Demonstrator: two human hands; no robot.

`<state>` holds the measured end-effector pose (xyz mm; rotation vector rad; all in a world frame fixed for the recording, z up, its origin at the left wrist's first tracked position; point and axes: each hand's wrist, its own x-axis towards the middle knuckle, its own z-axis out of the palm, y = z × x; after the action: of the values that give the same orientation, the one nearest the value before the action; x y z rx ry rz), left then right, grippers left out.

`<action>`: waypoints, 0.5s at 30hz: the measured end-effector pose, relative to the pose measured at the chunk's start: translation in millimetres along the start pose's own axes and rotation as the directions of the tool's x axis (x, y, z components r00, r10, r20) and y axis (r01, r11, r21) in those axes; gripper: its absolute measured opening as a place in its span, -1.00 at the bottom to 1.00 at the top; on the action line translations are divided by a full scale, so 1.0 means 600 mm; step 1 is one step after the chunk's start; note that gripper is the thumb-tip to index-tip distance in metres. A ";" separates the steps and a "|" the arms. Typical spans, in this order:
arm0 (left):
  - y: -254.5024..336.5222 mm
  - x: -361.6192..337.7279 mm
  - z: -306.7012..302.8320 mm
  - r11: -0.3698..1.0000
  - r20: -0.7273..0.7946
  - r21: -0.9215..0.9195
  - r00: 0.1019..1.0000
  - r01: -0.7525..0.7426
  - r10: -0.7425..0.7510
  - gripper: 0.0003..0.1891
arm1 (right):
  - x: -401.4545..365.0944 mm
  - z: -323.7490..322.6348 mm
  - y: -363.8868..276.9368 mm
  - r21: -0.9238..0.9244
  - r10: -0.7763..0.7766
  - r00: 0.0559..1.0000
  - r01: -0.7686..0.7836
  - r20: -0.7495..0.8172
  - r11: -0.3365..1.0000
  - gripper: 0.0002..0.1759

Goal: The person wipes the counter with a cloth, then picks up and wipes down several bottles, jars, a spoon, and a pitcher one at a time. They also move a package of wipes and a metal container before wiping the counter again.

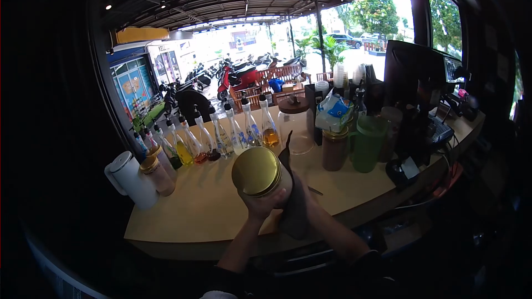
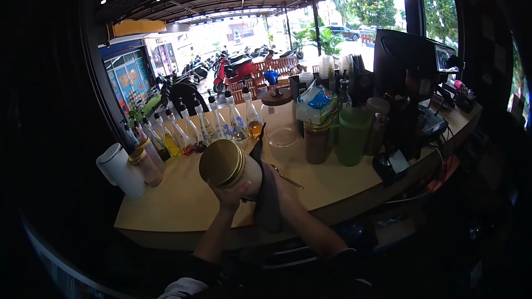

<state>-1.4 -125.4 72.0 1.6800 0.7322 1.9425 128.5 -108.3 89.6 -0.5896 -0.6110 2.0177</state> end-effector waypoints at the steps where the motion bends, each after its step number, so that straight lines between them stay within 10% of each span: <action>1: -0.027 0.000 0.006 0.995 -0.106 0.002 0.990 -0.096 0.096 -0.24 | 0.030 -0.030 0.031 0.049 -0.177 0.984 0.177 0.015 0.983 -0.42; 6: -0.048 0.014 0.009 0.990 -0.317 0.095 0.940 -0.101 0.127 -0.22 | -0.001 -0.014 0.086 0.230 -0.331 0.943 0.318 0.022 0.920 -0.36; 8: -0.035 0.013 0.001 0.981 -0.297 0.154 0.942 -0.118 0.160 -0.11 | -0.010 -0.022 0.067 -0.234 -0.482 0.869 0.449 -0.109 0.863 -0.36; 12: 0.010 0.003 0.009 0.998 -0.073 -0.042 0.997 -0.042 0.039 -0.17 | -0.047 0.001 -0.003 -0.434 -0.446 0.894 0.387 -0.040 0.814 -0.47; 15: -0.011 0.008 0.004 0.981 0.030 0.193 0.999 -0.032 0.027 -0.15 | -0.009 -0.066 0.042 -0.630 -0.624 0.781 0.494 0.018 0.600 -0.52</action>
<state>0.0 -117.1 71.8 1.8367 0.9163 1.9166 139.6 -117.5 44.3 -0.8401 -1.1737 1.1062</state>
